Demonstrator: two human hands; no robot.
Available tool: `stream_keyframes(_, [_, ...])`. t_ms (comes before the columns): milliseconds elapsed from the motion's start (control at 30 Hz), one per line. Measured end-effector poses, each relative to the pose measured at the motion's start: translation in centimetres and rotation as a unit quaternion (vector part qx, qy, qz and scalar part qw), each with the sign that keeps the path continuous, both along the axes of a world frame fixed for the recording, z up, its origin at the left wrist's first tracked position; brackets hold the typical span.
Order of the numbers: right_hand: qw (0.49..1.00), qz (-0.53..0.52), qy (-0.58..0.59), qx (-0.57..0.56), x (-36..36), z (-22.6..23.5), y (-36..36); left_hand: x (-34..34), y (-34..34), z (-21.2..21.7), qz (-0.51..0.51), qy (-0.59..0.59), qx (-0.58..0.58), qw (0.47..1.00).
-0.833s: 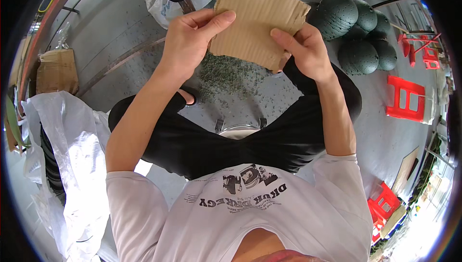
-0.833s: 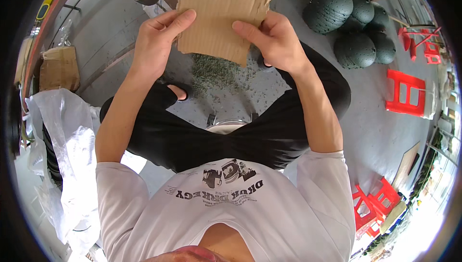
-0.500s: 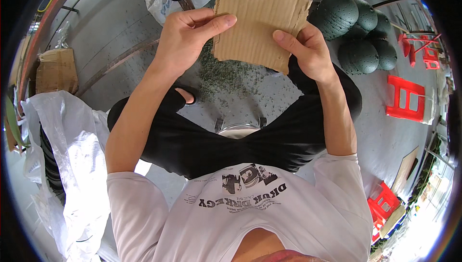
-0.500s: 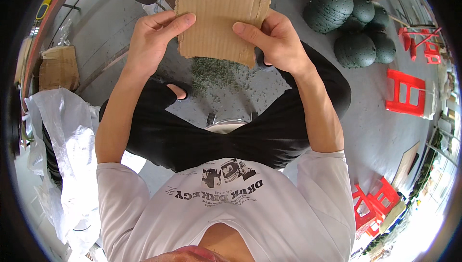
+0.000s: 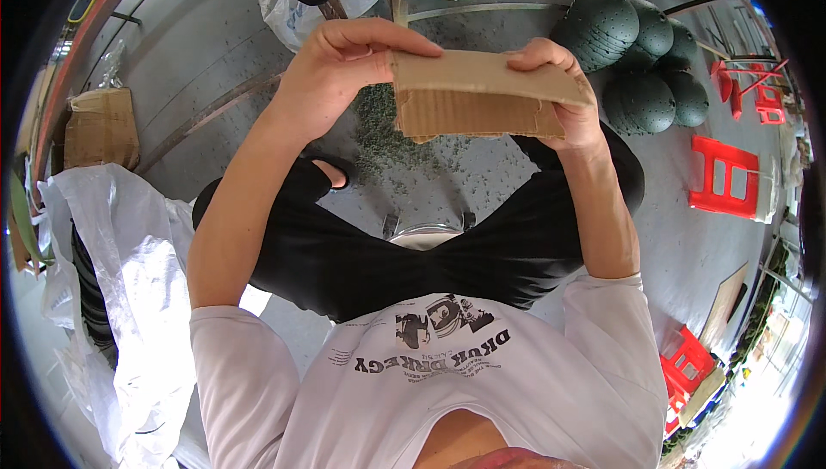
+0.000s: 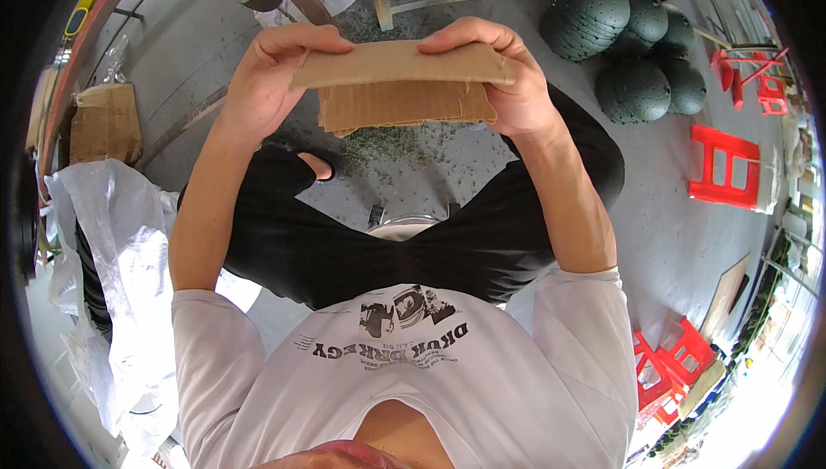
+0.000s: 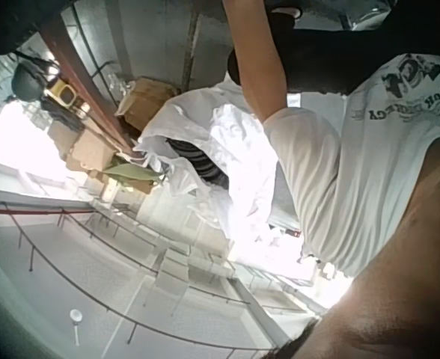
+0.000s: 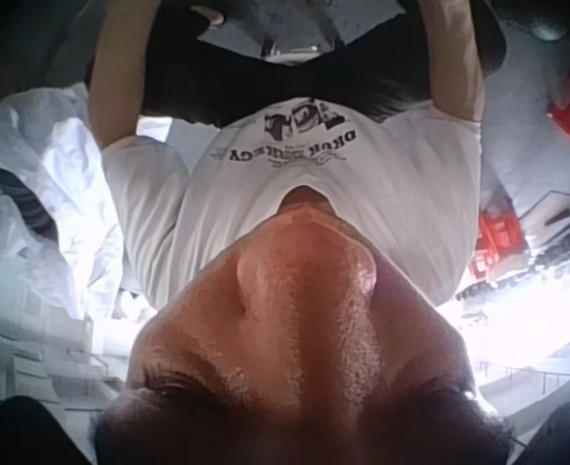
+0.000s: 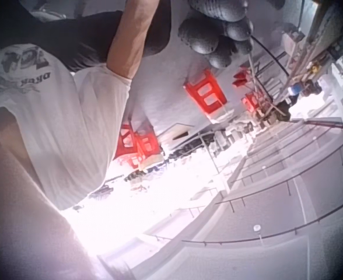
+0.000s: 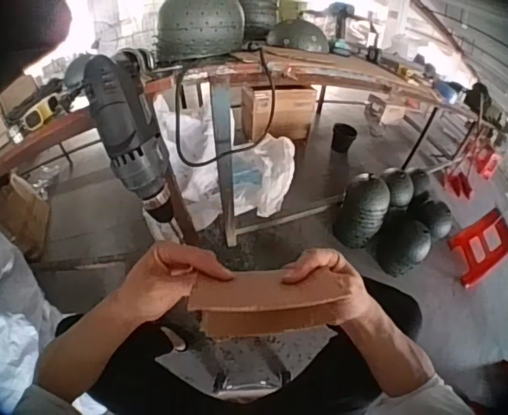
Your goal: The recorder uses a power drill to make a hole in a piece of cardboard.
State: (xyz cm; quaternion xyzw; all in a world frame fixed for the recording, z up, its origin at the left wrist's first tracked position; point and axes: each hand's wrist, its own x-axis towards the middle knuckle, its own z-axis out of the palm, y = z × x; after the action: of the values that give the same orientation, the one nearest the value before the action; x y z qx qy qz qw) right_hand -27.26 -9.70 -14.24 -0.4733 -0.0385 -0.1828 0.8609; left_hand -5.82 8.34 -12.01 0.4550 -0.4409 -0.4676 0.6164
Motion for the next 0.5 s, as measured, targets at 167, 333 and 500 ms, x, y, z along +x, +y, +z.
stream_keyframes(167, [0.998, 0.045, 0.030, 0.023, -0.4, -0.1, -0.2, 0.5, 0.4, 0.2, -0.074, -0.009, -0.035, 0.997])
stream_keyframes(333, [0.989, 0.118, 0.056, 0.065, -0.4, 1.9, 0.2, 0.0, 0.4, 0.3, -0.075, 0.001, -0.064, 0.995])
stream_keyframes(500, [0.992, 0.105, 0.027, 0.063, 0.0, 1.8, 0.4, 0.1, 0.2, 0.6, -0.101, 0.025, -0.086, 0.991])
